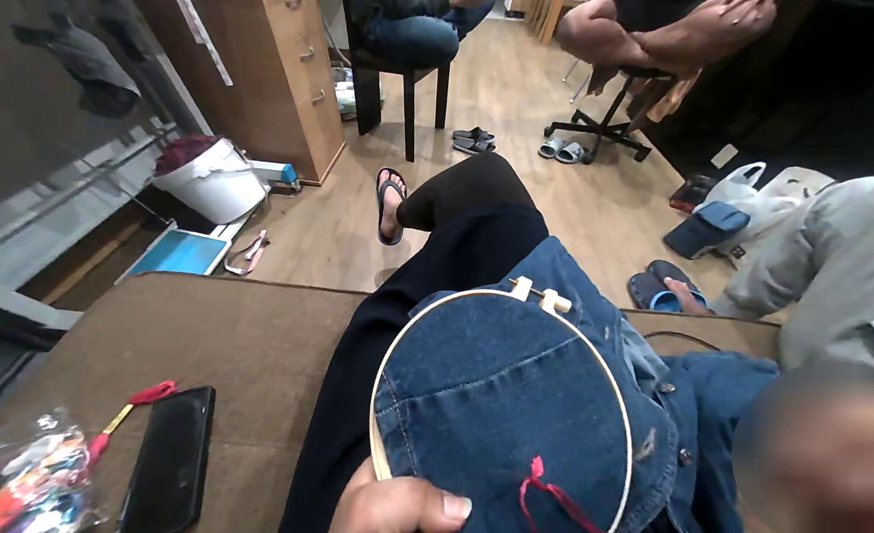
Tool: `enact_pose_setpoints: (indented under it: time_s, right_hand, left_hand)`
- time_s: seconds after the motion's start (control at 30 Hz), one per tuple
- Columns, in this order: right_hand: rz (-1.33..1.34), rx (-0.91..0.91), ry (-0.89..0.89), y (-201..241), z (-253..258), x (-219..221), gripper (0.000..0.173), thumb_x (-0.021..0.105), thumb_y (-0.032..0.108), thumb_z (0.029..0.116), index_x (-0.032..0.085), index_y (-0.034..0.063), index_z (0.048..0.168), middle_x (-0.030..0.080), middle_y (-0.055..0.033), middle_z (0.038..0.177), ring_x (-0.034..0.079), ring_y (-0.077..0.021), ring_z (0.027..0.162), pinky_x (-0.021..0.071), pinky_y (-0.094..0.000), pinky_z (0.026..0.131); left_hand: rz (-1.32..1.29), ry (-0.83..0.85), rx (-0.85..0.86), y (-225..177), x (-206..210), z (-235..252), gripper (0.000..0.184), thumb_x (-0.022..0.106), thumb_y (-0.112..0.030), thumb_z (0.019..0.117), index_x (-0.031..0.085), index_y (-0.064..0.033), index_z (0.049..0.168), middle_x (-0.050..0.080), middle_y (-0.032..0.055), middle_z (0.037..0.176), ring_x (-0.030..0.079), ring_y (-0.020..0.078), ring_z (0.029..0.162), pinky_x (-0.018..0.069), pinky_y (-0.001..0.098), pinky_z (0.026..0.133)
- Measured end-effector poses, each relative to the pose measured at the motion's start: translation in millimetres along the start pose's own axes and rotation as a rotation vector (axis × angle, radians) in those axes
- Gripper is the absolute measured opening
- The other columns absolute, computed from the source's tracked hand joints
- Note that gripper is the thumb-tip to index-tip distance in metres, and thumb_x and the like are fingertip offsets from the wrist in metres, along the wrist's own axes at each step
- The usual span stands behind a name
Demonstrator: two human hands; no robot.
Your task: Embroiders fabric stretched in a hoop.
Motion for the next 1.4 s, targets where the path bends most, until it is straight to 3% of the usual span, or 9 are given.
enact_pose_setpoints:
  time_s: [0.2, 0.37, 0.53, 0.73, 0.87, 1.03, 1.13, 1.23, 1.4]
  right_hand:
    - [-0.049, 0.045, 0.064, -14, -14, 29, 0.020, 0.069, 0.023, 0.0997, 0.065, 0.0038, 0.100, 0.064, -0.0081, 0.097, 0.061, -0.0060, 0.093, 0.0512, -0.0182, 0.081]
    - [-0.211, 0.076, 0.167, -18, -23, 63, 0.028, 0.073, 0.029, 0.0961, 0.071, 0.0017, 0.101, 0.069, -0.0161, 0.092, 0.063, -0.0234, 0.089, 0.0507, -0.0316, 0.081]
    - [-0.214, 0.060, 0.050, -24, -27, 79, 0.017, 0.071, 0.020, 0.0974, 0.072, 0.0033, 0.092, 0.069, -0.0103, 0.084, 0.064, -0.0164, 0.082, 0.0511, -0.0245, 0.076]
    - [-0.114, 0.089, 0.065, -27, -23, 88, 0.018, 0.072, 0.018, 0.0959, 0.070, 0.0001, 0.097, 0.068, -0.0136, 0.090, 0.065, -0.0154, 0.086, 0.0534, -0.0229, 0.077]
    - [-0.065, 0.025, 0.040, -17, -15, 84, 0.025, 0.073, 0.026, 0.0963, 0.066, 0.0018, 0.100, 0.068, -0.0134, 0.096, 0.063, -0.0148, 0.094, 0.0504, -0.0229, 0.083]
    - [-0.139, 0.082, 0.074, -16, -10, 99, 0.016, 0.070, 0.016, 0.0970, 0.068, 0.0012, 0.090, 0.066, -0.0122, 0.083, 0.063, -0.0183, 0.083, 0.0505, -0.0260, 0.077]
    - [-0.073, 0.106, 0.078, -20, -11, 102, 0.018, 0.064, 0.014, 0.0996, 0.063, 0.0004, 0.088, 0.064, -0.0118, 0.081, 0.062, -0.0175, 0.081, 0.0500, -0.0263, 0.077]
    - [-0.093, 0.024, 0.013, -20, -13, 106, 0.023, 0.056, 0.017, 0.1043, 0.058, 0.0026, 0.087, 0.062, -0.0105, 0.081, 0.061, -0.0162, 0.083, 0.0476, -0.0240, 0.079]
    - [0.155, 0.155, 0.033, -45, -12, 105, 0.035, 0.052, 0.032, 0.1075, 0.056, 0.0018, 0.091, 0.057, -0.0051, 0.079, 0.056, -0.0034, 0.071, 0.0461, -0.0163, 0.064]
  left_hand:
    - [-0.013, 0.104, 0.011, 2, 2, 0, 0.034, 0.061, 0.008, 0.0849, 0.077, -0.0121, 0.107, 0.078, 0.0059, 0.104, 0.075, 0.0120, 0.097, 0.0605, 0.0329, 0.090]
    - [-0.077, 0.265, 0.053, -2, 7, -3, 0.029, 0.059, -0.006, 0.0933, 0.077, -0.0139, 0.114, 0.077, 0.0029, 0.110, 0.072, 0.0100, 0.105, 0.0578, 0.0317, 0.095]
    - [-0.071, 0.470, 0.213, -4, 2, -13, 0.034, 0.058, -0.014, 0.0996, 0.067, -0.0149, 0.133, 0.070, 0.0011, 0.129, 0.064, 0.0109, 0.121, 0.0496, 0.0336, 0.107]
    - [0.334, -0.014, 0.331, -15, 9, -13, 0.035, 0.066, 0.002, 0.0930, 0.069, -0.0223, 0.118, 0.078, -0.0067, 0.109, 0.073, 0.0045, 0.101, 0.0595, 0.0278, 0.094]
    - [0.585, 0.037, 0.441, -19, 14, -16, 0.032, 0.070, -0.006, 0.0946, 0.063, -0.0182, 0.123, 0.075, -0.0121, 0.114, 0.070, 0.0010, 0.105, 0.0574, 0.0259, 0.098]
    - [0.785, 0.043, 0.556, -25, 21, -17, 0.022, 0.072, -0.011, 0.0956, 0.065, -0.0076, 0.116, 0.075, -0.0092, 0.108, 0.069, -0.0007, 0.104, 0.0576, 0.0249, 0.097]
    - [0.836, 0.010, 0.597, -24, 19, -17, 0.022, 0.073, -0.012, 0.0941, 0.063, -0.0130, 0.114, 0.074, -0.0135, 0.106, 0.068, -0.0044, 0.101, 0.0587, 0.0228, 0.093]
    - [0.891, 0.026, 0.642, -28, 23, -17, 0.025, 0.076, -0.014, 0.0930, 0.062, -0.0046, 0.111, 0.075, -0.0053, 0.103, 0.069, -0.0010, 0.101, 0.0578, 0.0246, 0.095]
    - [0.902, 0.012, 0.604, -25, 25, -13, 0.024, 0.075, -0.004, 0.0895, 0.061, 0.0005, 0.108, 0.075, -0.0022, 0.096, 0.070, -0.0014, 0.096, 0.0600, 0.0228, 0.089]
Point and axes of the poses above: each hand's wrist, its own z-axis towards the middle knuckle, its own x-axis out of the palm, y = z × x, the point moved 9 cm from there along z, towards the middle knuckle
